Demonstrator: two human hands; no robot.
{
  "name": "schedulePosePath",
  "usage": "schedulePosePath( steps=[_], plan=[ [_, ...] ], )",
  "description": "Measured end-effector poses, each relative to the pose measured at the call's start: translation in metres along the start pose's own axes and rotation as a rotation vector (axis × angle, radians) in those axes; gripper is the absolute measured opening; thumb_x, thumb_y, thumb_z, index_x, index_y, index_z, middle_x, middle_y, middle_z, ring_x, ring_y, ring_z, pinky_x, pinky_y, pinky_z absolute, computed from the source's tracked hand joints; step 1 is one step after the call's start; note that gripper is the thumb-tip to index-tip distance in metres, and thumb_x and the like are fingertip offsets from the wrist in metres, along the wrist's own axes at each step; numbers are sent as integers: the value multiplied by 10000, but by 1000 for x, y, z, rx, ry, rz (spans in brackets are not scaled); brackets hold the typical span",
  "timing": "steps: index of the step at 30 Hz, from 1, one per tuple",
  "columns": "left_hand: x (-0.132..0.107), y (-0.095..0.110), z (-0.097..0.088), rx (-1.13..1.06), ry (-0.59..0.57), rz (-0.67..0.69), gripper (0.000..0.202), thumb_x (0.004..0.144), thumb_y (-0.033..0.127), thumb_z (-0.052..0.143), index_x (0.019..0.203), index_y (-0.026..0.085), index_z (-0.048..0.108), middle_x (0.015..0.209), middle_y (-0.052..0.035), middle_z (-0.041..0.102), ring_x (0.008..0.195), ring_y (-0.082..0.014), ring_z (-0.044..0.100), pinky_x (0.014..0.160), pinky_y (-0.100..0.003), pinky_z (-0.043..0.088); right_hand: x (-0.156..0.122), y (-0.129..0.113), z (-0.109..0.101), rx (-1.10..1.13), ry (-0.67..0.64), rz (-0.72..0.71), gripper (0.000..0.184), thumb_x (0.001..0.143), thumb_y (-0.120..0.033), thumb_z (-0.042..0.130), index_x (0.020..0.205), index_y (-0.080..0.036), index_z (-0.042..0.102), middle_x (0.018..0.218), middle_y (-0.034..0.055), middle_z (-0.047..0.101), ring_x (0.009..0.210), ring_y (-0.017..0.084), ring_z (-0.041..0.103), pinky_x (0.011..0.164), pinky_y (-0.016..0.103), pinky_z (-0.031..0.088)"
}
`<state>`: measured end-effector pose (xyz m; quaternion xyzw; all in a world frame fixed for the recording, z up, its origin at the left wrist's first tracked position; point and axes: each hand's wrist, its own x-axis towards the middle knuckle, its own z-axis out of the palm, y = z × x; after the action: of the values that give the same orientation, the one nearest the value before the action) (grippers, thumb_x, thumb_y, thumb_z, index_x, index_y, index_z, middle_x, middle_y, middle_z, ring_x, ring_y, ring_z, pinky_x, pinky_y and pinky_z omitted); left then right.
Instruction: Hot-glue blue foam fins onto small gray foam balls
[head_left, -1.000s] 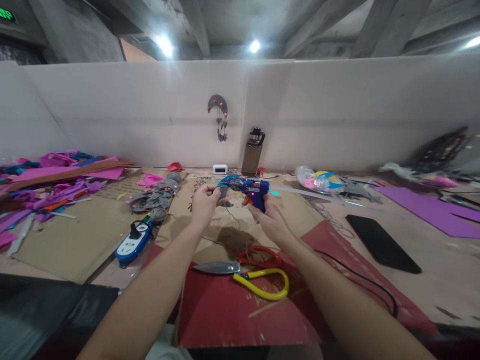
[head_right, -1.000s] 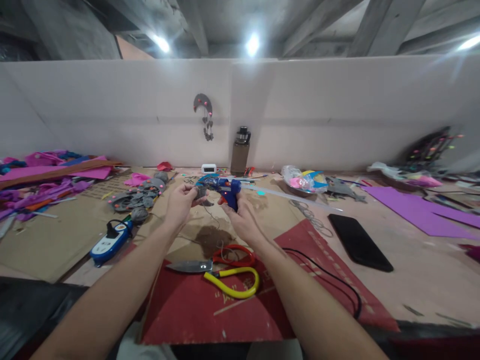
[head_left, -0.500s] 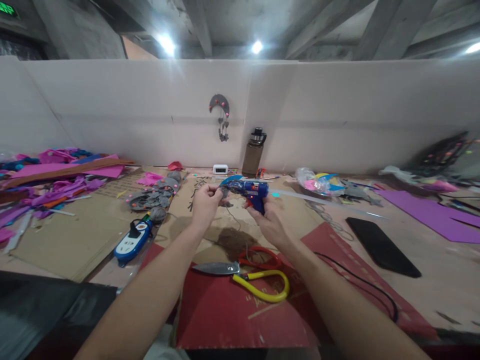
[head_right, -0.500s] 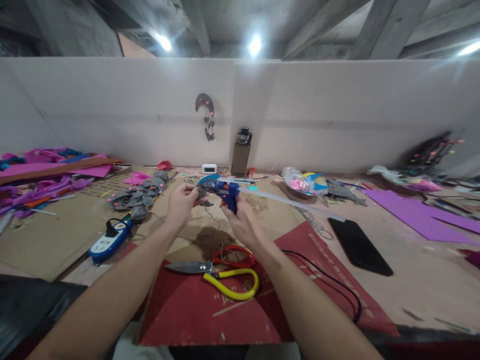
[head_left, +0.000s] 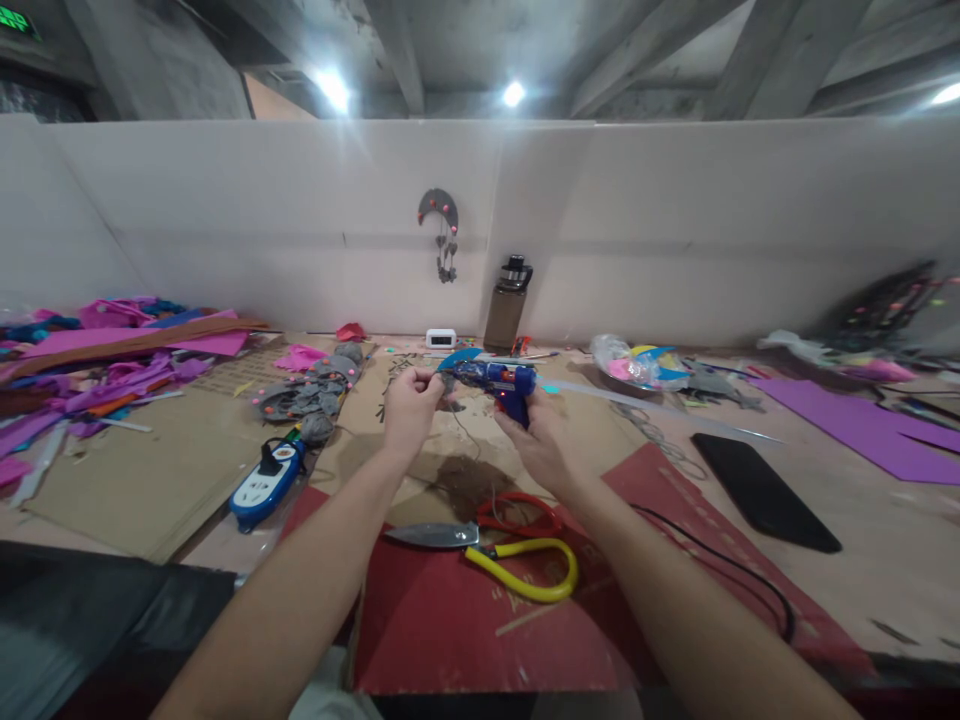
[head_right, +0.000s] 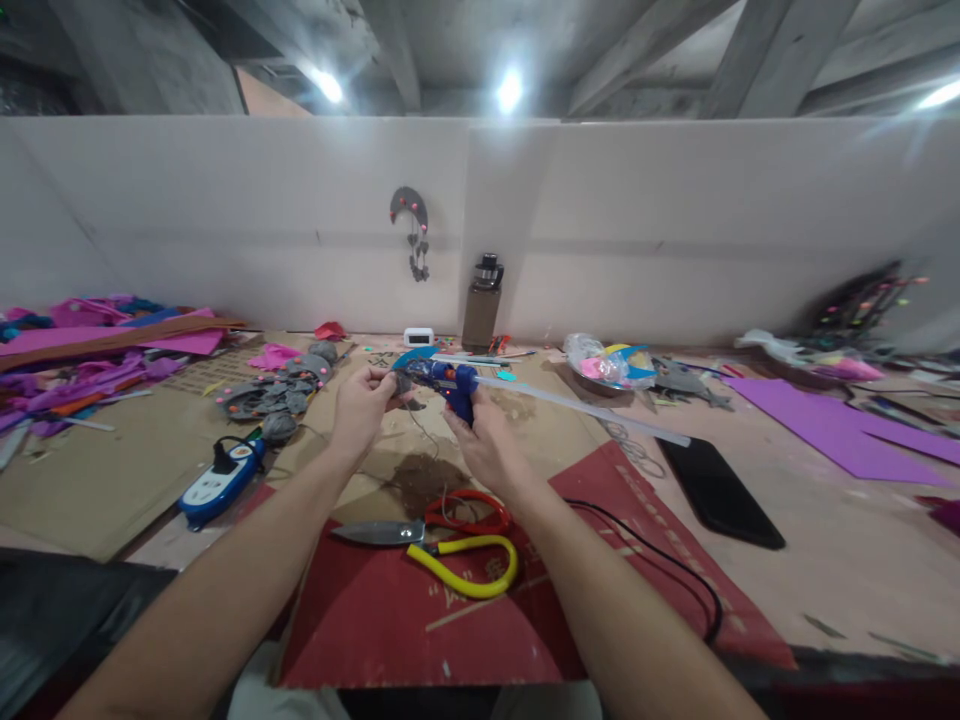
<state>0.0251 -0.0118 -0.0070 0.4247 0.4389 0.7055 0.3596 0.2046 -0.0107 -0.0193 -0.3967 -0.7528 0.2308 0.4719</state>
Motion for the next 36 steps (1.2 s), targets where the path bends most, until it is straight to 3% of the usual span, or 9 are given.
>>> schedulePosePath(
  steps=[10, 19, 28, 36],
  plan=[
    [0, 5, 1, -62, 27, -41, 156, 725, 237, 676, 738, 134, 560, 667, -48, 671, 657, -183, 688, 693, -382, 594, 0, 2, -2, -6, 10, 19, 364, 837, -383, 516, 1136, -177, 539, 905, 64, 629, 764, 195, 545, 743, 342, 438],
    [0, 3, -1, -45, 16, 3, 178, 732, 279, 658, 761, 146, 544, 685, -44, 679, 672, -174, 686, 677, -347, 591, 0, -3, -5, -9, 17, 12, 271, 839, -366, 502, 1014, -171, 571, 789, 38, 617, 663, 173, 517, 648, 308, 424],
    [-2, 7, 0, -96, 21, 7, 192, 718, 293, 668, 767, 151, 548, 698, -38, 678, 698, -181, 689, 720, -369, 579, 2, 0, -5, -27, 50, -7, 218, 817, -354, 520, 930, -175, 575, 768, 35, 617, 658, 175, 513, 637, 302, 413],
    [-2, 7, 1, -129, 31, 8, 173, 722, 276, 643, 761, 158, 524, 690, -20, 670, 671, -163, 684, 697, -351, 578, 2, 5, -3, 47, 64, 16, 261, 829, -358, 518, 1010, -175, 559, 826, 38, 611, 721, 181, 528, 699, 311, 428]
  ],
)
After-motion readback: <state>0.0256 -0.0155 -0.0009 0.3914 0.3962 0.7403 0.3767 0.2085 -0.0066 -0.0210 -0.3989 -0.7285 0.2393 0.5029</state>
